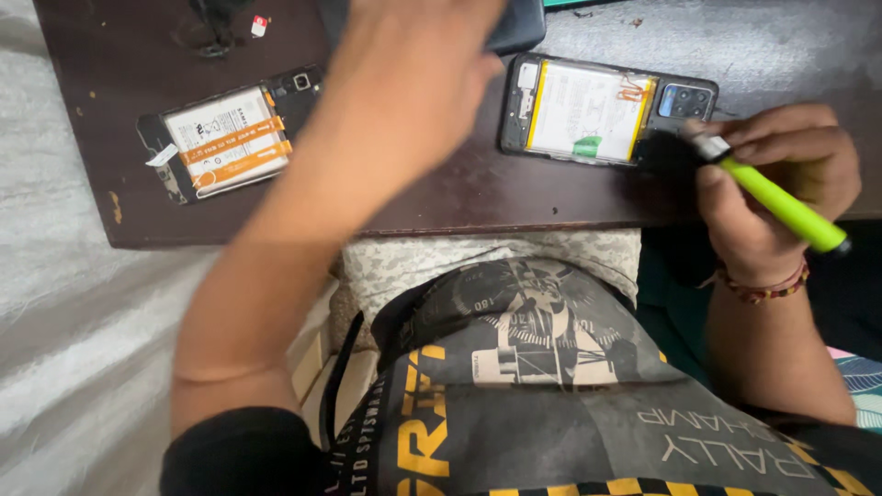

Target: The person pries open a smartphone on a desk, using a green-handled pry tool and a small screwdriver to work around the edges of the device and remove its back cover, exposing the battery. A second disassembled phone with its battery exposed lies on the desk beside the one being worked on.

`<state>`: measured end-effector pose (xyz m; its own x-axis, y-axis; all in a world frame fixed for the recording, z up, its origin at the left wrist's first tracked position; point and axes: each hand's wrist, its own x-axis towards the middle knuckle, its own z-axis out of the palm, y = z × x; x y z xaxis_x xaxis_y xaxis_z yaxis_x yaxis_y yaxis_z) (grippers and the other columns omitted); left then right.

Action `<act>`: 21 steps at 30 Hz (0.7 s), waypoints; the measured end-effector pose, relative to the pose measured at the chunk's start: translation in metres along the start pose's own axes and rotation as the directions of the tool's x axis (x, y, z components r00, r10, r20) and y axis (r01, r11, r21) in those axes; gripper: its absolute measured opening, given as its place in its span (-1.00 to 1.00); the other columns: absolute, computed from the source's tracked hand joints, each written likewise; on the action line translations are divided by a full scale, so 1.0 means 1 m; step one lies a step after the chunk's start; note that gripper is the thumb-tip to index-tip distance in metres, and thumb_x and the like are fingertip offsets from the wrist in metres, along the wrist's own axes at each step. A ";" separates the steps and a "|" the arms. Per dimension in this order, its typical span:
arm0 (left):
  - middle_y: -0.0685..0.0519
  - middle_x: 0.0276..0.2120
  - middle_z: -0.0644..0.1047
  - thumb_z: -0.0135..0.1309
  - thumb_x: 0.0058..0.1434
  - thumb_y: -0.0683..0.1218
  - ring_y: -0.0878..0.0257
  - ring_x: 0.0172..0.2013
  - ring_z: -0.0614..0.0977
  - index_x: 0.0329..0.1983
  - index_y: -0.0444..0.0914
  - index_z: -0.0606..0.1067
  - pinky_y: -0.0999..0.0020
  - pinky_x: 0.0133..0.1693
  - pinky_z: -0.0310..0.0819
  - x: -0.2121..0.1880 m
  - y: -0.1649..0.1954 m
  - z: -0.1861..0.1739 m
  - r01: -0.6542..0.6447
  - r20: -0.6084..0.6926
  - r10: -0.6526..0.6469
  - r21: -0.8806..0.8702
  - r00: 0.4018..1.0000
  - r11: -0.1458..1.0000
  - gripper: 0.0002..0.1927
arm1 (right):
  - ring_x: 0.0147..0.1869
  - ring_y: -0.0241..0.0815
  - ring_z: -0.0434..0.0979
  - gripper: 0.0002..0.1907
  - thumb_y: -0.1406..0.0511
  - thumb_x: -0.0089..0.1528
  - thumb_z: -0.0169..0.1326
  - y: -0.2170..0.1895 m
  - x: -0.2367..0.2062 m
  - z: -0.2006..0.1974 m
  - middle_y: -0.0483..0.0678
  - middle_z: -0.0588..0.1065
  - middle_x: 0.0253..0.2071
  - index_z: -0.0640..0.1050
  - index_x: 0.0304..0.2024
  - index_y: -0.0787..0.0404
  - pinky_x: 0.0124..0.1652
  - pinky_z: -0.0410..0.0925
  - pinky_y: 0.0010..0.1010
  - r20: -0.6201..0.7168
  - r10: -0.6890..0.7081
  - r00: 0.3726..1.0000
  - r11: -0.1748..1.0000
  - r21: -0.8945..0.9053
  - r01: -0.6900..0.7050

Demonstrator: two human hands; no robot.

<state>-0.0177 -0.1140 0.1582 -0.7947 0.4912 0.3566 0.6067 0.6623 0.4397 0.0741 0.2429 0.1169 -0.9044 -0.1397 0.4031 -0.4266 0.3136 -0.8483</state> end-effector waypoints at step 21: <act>-0.01 0.29 0.43 0.25 0.35 0.08 -0.05 0.37 0.33 0.06 -0.26 0.64 -0.06 0.39 0.16 -0.063 0.067 0.032 0.276 -0.143 -0.287 -0.092 0.947 0.957 -0.62 | -0.12 -0.02 0.67 -0.77 0.46 0.09 0.39 -0.059 0.107 0.056 0.17 0.58 -0.22 0.57 -0.29 0.39 -0.15 0.50 -0.35 0.547 -0.126 0.828 0.963 -0.133 0.235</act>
<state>0.0729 -0.0821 0.1386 -0.9240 0.1937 0.3297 0.3627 0.7171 0.5951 0.0015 0.1568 0.1907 -0.6990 -0.6688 0.2532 -0.6223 0.3944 -0.6762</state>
